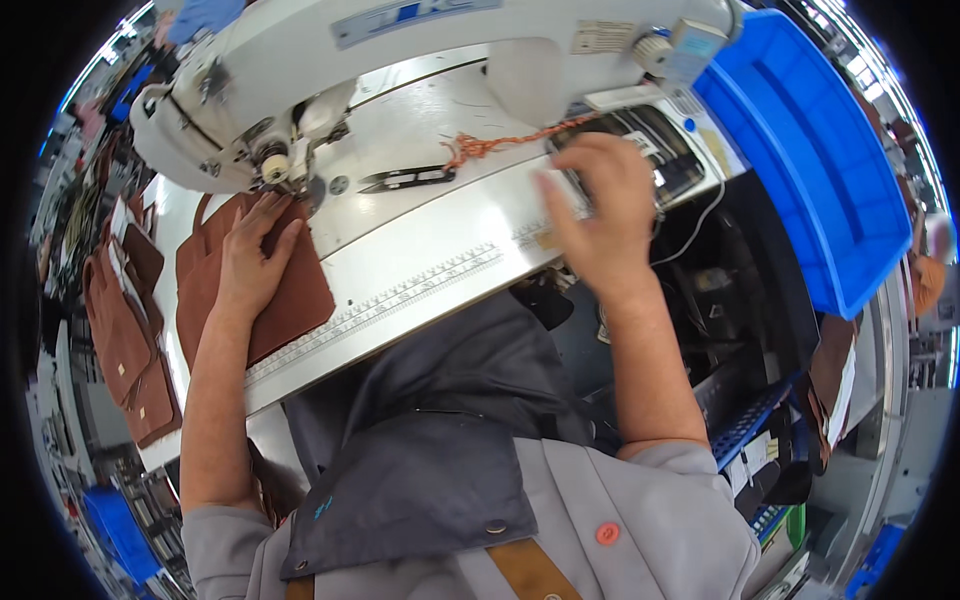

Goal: The recorder is using an industrial sewing machine to sew leather components of a handbag.

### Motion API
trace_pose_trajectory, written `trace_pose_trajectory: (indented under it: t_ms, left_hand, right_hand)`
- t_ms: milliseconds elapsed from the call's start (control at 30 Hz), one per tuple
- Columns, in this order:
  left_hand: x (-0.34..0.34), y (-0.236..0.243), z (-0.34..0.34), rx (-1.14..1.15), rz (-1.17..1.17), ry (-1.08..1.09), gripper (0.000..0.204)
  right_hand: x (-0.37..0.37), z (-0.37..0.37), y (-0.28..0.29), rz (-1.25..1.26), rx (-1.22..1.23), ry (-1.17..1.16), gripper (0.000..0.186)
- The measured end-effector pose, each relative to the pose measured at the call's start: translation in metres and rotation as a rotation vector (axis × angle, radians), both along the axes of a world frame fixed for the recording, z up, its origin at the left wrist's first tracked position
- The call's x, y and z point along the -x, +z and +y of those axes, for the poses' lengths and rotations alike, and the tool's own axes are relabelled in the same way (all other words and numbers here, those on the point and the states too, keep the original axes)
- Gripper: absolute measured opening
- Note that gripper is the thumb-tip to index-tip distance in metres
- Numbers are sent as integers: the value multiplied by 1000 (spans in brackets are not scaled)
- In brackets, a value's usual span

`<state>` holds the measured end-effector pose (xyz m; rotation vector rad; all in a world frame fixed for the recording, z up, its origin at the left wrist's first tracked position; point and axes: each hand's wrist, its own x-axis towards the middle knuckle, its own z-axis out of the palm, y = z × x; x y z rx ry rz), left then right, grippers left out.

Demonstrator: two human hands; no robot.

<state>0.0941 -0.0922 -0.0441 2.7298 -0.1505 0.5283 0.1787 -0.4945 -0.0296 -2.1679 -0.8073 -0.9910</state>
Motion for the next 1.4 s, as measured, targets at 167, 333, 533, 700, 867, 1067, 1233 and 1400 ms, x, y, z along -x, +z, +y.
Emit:
trace_pose_trajectory:
  t_ms: [167, 333, 533, 700, 867, 1067, 1233, 1400]
  left_hand:
    - [3, 3, -3, -51, 12, 32, 40]
    - [18, 19, -30, -428, -124, 114, 34]
    - [100, 76, -113, 817, 87, -362, 30]
    - [133, 130, -224, 1732, -189, -903, 51]
    - [125, 142, -277, 2046, -294, -1117, 57]
    - [131, 138, -259, 2019, -222, -1194, 55]
    - [141, 138, -235, 1929, -208, -1243, 54]
    - [140, 138, -206, 1810, -158, -1279, 54]
  right_hand:
    - [-21, -95, -17, -24, -181, -346, 23]
    - [-36, -135, -39, 9, -5, -357, 31]
    - [-50, -144, -49, -40, 156, -545, 31]
    - [-44, -134, -40, -108, -157, -506, 40]
    - [-5, -79, -34, -54, -147, -175, 28]
    - [31, 12, -18, 20, 3, 207, 27]
    - [24, 64, -6, 16, 100, 398, 25]
    - [4, 75, 0, -50, 188, 335, 25]
